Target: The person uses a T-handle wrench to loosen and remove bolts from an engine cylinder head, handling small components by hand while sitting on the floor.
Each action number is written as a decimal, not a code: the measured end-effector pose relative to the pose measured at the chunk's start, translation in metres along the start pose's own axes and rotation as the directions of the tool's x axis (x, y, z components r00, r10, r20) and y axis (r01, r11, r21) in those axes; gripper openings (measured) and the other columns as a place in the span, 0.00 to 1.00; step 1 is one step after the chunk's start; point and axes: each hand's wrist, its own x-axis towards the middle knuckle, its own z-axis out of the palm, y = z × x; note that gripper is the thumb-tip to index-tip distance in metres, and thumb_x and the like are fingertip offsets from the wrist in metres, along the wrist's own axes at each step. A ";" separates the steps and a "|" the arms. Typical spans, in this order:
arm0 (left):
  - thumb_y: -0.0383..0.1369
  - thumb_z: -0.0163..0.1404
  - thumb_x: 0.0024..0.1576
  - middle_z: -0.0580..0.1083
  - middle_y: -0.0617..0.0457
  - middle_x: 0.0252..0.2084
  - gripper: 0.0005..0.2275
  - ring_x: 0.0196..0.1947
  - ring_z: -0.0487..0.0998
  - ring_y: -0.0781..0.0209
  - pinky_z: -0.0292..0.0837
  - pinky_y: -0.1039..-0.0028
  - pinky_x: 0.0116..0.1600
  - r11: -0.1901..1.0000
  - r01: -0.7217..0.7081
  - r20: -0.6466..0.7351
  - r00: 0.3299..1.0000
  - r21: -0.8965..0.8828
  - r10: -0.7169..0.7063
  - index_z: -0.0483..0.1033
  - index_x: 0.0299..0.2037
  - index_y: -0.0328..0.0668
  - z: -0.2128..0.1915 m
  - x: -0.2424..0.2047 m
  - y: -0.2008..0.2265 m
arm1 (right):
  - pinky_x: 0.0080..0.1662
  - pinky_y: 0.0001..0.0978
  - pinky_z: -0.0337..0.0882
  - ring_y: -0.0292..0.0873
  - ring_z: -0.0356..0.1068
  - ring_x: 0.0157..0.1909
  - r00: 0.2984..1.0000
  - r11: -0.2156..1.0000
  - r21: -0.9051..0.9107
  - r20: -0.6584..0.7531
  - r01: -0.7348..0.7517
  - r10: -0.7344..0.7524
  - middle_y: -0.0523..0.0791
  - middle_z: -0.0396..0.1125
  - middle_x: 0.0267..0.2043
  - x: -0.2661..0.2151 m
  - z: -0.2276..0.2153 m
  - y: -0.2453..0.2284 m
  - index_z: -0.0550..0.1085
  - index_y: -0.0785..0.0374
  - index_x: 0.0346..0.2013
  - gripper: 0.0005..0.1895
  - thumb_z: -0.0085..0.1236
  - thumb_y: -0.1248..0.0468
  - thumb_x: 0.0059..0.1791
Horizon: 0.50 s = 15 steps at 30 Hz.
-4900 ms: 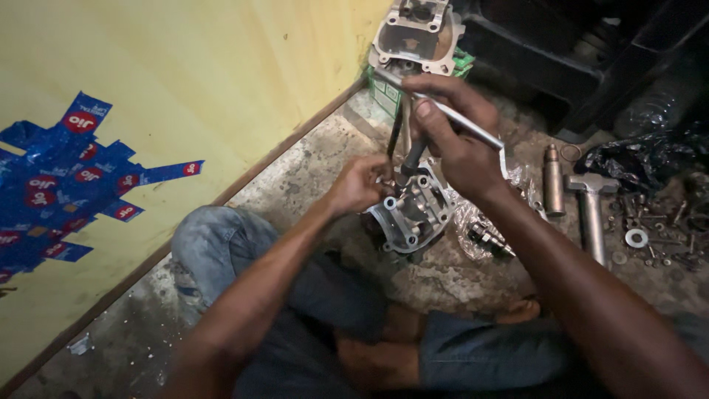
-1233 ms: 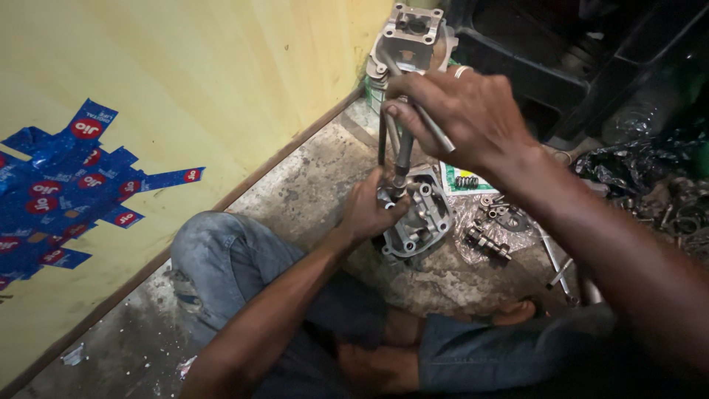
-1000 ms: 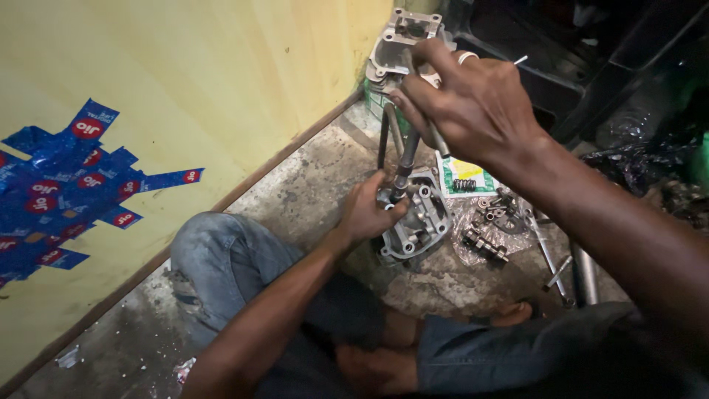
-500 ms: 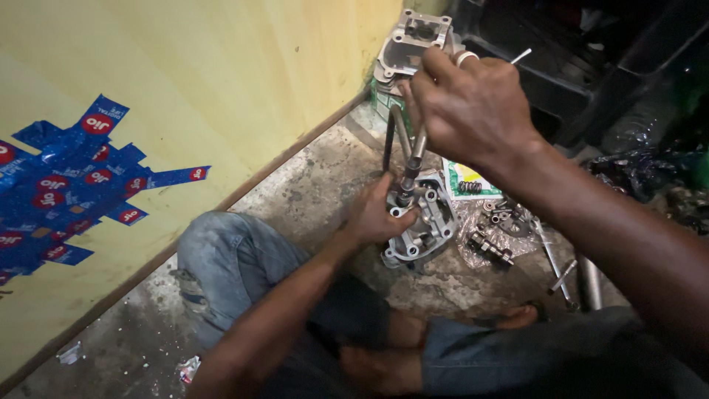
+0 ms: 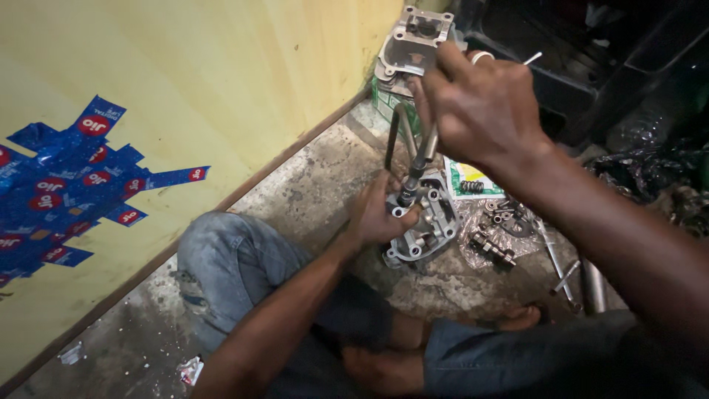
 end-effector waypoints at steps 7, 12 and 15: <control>0.40 0.59 0.44 0.78 0.43 0.40 0.29 0.39 0.82 0.46 0.77 0.58 0.49 0.981 0.097 0.044 0.995 -0.166 -0.091 0.67 0.56 0.37 0.003 -0.001 0.001 | 0.20 0.30 0.61 0.32 0.58 0.17 0.998 0.999 0.017 -0.058 0.038 -0.037 0.43 0.69 0.35 0.013 0.001 -0.029 0.80 0.62 0.33 0.18 0.51 0.54 0.59; 0.36 0.58 0.46 0.80 0.44 0.38 0.23 0.41 0.82 0.45 0.73 0.56 0.60 0.999 -0.004 0.036 0.999 -0.044 0.006 0.74 0.52 0.38 0.012 -0.001 -0.004 | 0.19 0.32 0.63 0.34 0.60 0.16 1.000 0.998 0.063 -0.023 0.000 0.002 0.43 0.66 0.31 0.019 -0.003 -0.041 0.79 0.64 0.29 0.16 0.54 0.58 0.55; 0.37 0.60 0.46 0.77 0.39 0.42 0.32 0.45 0.78 0.39 0.69 0.52 0.58 0.992 -0.126 -0.119 0.985 -0.018 0.123 0.67 0.61 0.30 0.018 -0.004 -0.006 | 0.21 0.35 0.64 0.37 0.63 0.18 0.999 0.997 0.075 -0.026 -0.030 0.032 0.44 0.65 0.31 0.019 -0.007 -0.043 0.78 0.65 0.28 0.12 0.56 0.61 0.51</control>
